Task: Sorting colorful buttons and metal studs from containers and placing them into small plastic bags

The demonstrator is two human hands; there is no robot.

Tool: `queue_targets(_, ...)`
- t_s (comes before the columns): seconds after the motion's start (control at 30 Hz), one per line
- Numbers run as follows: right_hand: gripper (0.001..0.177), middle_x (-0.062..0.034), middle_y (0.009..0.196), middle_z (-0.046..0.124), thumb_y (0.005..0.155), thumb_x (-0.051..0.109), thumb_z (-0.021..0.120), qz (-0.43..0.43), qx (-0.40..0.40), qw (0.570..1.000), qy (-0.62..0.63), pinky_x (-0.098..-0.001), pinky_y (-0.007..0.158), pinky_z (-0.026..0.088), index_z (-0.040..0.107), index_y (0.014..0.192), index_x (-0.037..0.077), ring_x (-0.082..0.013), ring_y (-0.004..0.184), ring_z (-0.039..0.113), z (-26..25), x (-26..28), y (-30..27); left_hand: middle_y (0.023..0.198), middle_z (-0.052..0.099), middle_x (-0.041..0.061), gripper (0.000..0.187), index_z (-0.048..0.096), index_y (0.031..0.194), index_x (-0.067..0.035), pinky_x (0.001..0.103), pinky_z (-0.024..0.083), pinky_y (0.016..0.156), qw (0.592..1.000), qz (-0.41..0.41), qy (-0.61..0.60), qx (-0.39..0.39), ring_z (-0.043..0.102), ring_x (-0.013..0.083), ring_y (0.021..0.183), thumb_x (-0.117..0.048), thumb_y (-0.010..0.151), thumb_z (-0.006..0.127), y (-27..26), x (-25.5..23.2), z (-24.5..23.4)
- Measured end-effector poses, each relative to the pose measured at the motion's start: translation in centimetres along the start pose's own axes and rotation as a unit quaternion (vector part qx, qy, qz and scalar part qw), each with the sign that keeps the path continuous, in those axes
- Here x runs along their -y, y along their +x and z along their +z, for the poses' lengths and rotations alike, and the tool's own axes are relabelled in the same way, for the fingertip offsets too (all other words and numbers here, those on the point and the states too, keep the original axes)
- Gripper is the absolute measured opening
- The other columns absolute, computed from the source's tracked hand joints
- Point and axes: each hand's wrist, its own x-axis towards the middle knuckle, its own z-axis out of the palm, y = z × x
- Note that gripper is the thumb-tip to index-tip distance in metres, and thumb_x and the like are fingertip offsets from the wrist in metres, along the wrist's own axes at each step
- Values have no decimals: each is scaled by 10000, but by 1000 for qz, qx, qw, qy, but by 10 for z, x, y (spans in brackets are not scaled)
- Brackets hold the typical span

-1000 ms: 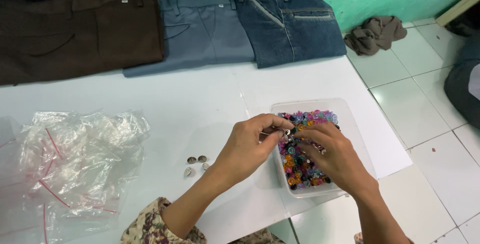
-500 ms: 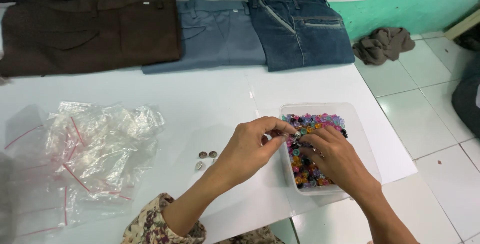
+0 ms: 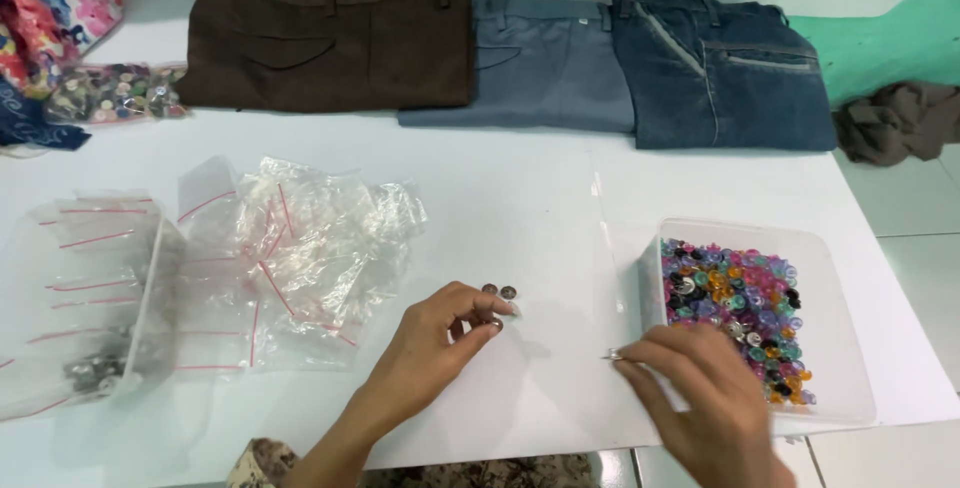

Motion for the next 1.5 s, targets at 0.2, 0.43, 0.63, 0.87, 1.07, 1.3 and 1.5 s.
queue_targets(0.2,95,-65,895,675,919,151,756,12,34,997,64,-340,680,521,709,966,85,-219,761,640,80,22,25,977,705,-58,243,787,1126,-238,252,476,709,1000,2,20,-21,599,95,764,-133,942,668,-6,42,15)
queue_targets(0.43,58,-31,862,659,938,155,723,45,61,996,49,-348,629,511,693,949,107,-224,748,614,114,9,15,1010,696,-29,241,759,1138,-191,252,540,774,998,31,33,-33,688,109,859,-112,945,638,4,60,23)
queue_targets(0.63,125,-75,901,655,956,145,710,37,45,997,44,-370,650,504,708,1048,60,-253,753,610,102,14,13,941,632,-36,262,771,1168,-205,254,517,746,996,40,58,-51,637,107,797,-153,935,663,4,54,22)
queue_targets(0.87,176,-88,937,667,931,126,744,-8,37,999,33,-346,669,521,697,1084,54,-214,767,633,21,28,16,952,670,-71,234,740,1159,-245,296,526,731,979,126,157,-22,655,107,787,-213,972,604,19,-1,30)
queue_targets(1.07,205,-96,987,728,903,105,741,96,17,993,-69,-322,681,588,741,1105,72,-204,816,702,-32,-42,6,1046,629,54,198,715,1135,-130,392,531,737,924,334,186,-1,623,262,986,-95,945,670,59,-40,85)
queue_targets(1.3,185,63,1038,737,944,223,688,323,61,936,-130,-360,603,536,765,1112,237,-170,764,718,-59,-104,-16,992,585,125,473,767,1119,-68,425,482,717,863,398,312,26,536,339,933,200,760,614,131,-39,166)
queue_targets(1.5,183,81,1010,734,952,237,644,344,97,928,-102,-343,665,533,744,1102,274,-146,785,706,-62,-112,-22,1003,602,110,299,783,994,-159,470,463,758,827,346,433,97,521,371,1019,53,789,731,147,-58,173)
